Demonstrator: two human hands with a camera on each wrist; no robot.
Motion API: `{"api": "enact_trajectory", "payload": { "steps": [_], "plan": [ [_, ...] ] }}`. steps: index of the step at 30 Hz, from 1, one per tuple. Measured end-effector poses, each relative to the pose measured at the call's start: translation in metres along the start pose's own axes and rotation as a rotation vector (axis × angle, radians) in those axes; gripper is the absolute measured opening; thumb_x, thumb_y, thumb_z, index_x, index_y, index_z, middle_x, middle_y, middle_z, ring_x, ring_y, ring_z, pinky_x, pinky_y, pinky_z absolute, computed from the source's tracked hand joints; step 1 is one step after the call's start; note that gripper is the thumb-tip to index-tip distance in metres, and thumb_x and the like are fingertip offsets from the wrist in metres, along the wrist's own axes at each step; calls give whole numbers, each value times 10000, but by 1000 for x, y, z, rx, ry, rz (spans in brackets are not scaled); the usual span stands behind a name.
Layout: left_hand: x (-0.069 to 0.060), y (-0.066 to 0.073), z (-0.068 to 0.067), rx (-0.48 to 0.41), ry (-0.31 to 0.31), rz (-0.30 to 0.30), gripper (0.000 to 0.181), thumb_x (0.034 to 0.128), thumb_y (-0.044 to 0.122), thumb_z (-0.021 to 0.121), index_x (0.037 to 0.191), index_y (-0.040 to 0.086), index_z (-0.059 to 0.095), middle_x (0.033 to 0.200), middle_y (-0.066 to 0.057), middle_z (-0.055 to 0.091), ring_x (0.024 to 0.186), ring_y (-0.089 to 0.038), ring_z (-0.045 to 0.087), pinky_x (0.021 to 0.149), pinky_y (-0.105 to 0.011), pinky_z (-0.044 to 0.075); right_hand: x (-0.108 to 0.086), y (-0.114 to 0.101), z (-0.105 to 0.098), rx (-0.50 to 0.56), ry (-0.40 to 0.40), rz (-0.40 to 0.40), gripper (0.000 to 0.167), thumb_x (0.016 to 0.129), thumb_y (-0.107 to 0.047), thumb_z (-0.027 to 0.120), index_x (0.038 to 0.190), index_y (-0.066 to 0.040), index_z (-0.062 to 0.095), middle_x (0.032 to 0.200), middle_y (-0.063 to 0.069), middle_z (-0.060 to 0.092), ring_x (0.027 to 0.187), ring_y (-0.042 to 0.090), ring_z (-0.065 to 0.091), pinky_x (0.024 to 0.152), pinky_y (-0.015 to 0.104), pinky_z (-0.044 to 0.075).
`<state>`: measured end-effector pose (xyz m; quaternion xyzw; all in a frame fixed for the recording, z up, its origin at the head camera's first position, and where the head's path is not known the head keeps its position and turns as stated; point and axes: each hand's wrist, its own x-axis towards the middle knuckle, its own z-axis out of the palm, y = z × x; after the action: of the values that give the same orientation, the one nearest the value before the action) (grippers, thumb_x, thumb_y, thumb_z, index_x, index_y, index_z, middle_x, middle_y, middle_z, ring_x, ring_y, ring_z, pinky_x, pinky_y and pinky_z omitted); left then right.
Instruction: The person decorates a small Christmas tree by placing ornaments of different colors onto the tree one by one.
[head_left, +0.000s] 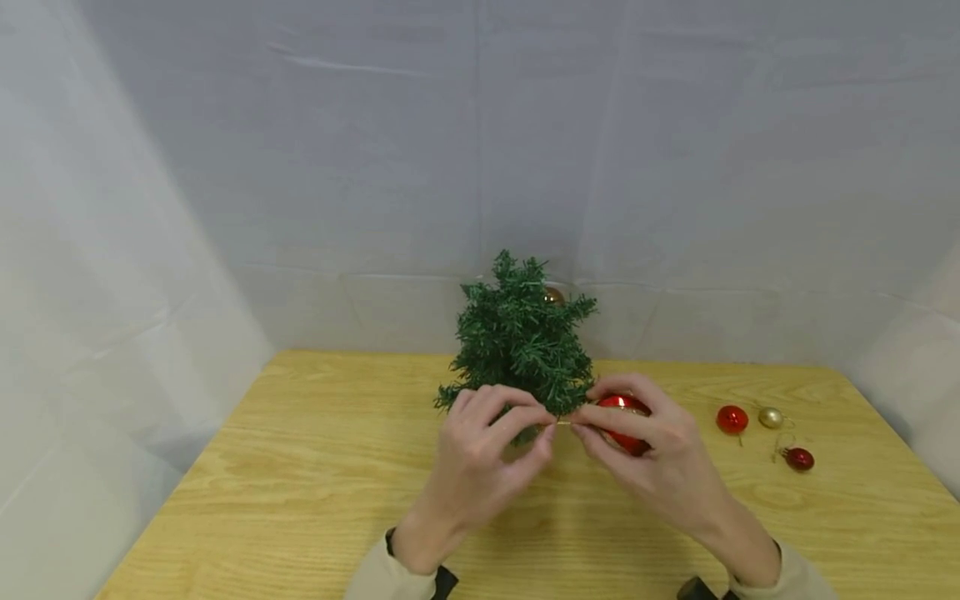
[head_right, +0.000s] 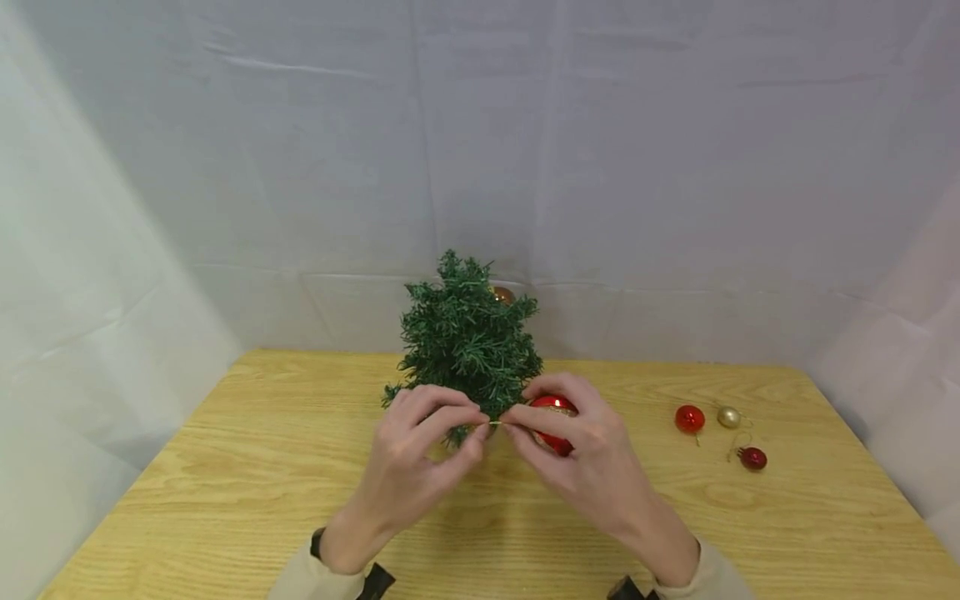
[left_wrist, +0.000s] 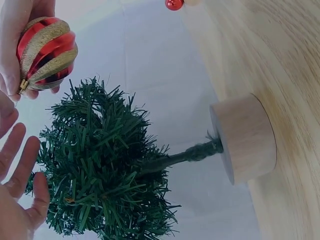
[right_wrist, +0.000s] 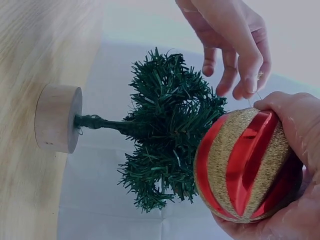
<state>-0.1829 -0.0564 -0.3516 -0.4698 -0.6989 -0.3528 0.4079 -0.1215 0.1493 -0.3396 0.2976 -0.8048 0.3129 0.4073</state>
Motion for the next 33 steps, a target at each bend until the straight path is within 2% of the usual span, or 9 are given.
{"api": "enact_trajectory", "payload": {
  "steps": [7,12,14,19,22,26,33],
  "plan": [
    [1,1,1,-10,-33,-27,57,939,184,696,915,178,747,981,41,699,858,-109,653,710,-251,455,-1,1,3,20,-36,-19,241,1019,-288,616,982,-114,778,1062,103,663,810,142,629,690,131,514],
    [1,3,3,-25,-49,-48,59,949,196,693,920,185,743,990,46,696,865,-104,655,708,-244,450,-2,3,6,40,-45,11,88,1005,-147,654,988,-108,731,1056,79,656,779,91,590,629,109,461],
    [0,3,4,-22,-59,-52,52,942,197,701,913,189,743,986,49,697,867,-104,658,707,-243,451,-2,4,8,20,-41,11,52,993,-101,662,985,-108,713,1052,66,656,803,106,602,663,114,471],
    [0,2,4,-6,-64,-55,64,921,181,697,887,191,750,978,51,698,858,-109,656,705,-247,448,-4,7,11,-69,-45,-36,203,1053,-214,522,960,-108,668,1041,44,651,873,160,634,743,146,492],
    [-1,2,4,21,-66,-43,63,902,164,697,882,191,750,975,50,696,861,-117,647,713,-257,451,-3,8,12,-113,-51,-73,300,1060,-265,446,933,-95,658,1022,57,651,827,148,617,679,132,480],
    [0,2,1,61,-66,-27,54,879,150,712,885,192,745,969,49,695,865,-125,639,721,-271,456,0,7,11,-150,-55,-103,308,1050,-236,447,908,-75,668,1002,86,655,815,164,609,657,149,499],
    [7,3,-5,132,-40,17,95,925,175,673,864,182,746,907,36,693,819,-136,644,709,-302,479,12,6,8,-192,-45,-159,292,1025,-219,473,869,-82,677,952,58,666,850,192,611,762,261,529]
  ]
}}
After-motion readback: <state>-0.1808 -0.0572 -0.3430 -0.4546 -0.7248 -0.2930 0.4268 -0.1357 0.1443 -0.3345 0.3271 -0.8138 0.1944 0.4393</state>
